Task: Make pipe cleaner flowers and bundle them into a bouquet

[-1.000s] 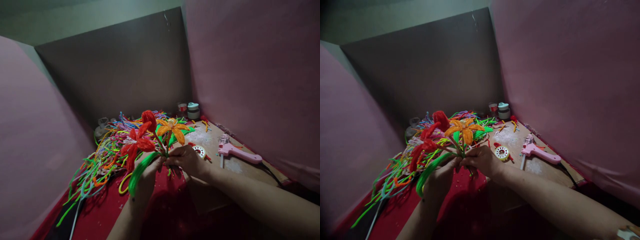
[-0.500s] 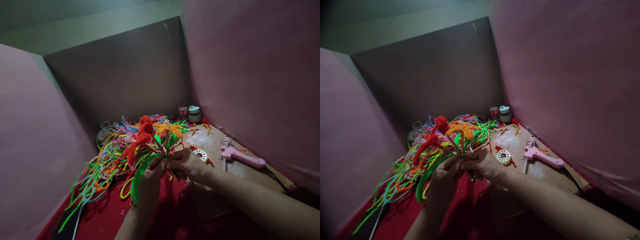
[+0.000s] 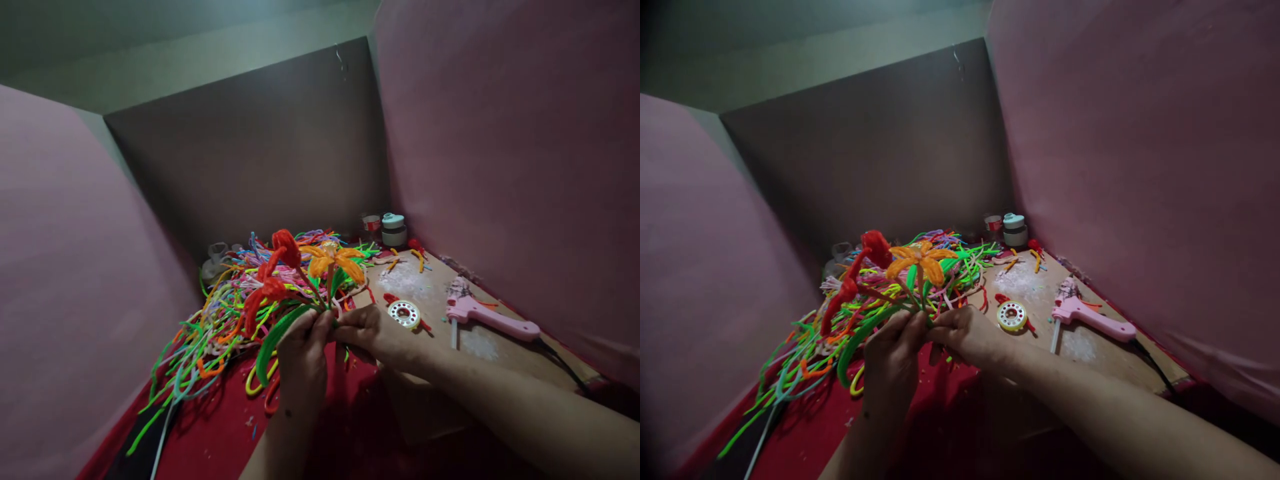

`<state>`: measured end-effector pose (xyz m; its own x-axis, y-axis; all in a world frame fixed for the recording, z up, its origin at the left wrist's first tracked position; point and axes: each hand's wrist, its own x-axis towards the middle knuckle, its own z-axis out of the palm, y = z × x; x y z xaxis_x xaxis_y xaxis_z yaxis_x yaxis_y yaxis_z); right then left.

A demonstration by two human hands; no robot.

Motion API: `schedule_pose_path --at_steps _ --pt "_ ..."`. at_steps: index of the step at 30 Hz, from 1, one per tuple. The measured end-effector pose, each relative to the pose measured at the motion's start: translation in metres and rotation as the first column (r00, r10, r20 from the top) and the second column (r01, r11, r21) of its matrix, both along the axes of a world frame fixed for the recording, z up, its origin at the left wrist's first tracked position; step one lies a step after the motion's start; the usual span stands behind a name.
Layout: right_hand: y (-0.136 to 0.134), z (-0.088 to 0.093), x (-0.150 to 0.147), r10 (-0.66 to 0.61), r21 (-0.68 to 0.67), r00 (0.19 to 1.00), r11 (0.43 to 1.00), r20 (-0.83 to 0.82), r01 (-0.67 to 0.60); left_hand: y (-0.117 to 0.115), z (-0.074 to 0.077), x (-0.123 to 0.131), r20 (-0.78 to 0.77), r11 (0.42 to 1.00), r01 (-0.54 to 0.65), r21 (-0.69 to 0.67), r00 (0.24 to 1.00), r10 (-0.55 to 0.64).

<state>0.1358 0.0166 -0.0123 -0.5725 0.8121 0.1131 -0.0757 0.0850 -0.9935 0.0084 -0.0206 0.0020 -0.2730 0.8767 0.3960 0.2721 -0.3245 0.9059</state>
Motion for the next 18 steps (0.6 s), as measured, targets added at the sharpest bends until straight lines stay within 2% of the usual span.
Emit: schedule_pose_path --at_steps 4,8,11,18 --pt "0.000 -0.004 -0.002 0.041 -0.002 0.997 0.999 -0.063 -0.042 0.000 0.005 0.001 -0.005 0.999 -0.025 -0.038 1.000 0.025" --pt "0.001 -0.006 -0.002 0.071 0.030 0.990 0.997 -0.118 -0.067 0.002 0.005 0.002 0.131 0.996 -0.031 -0.079 0.990 0.041" --pt "0.002 -0.008 -0.004 0.079 -0.025 0.988 0.996 -0.133 -0.083 0.004 0.002 0.001 0.176 0.998 -0.038 -0.055 0.983 0.048" --pt "0.001 -0.011 -0.006 -0.007 -0.068 0.986 0.998 -0.165 -0.005 0.011 -0.004 -0.005 0.141 0.990 0.076 -0.122 0.988 -0.059"
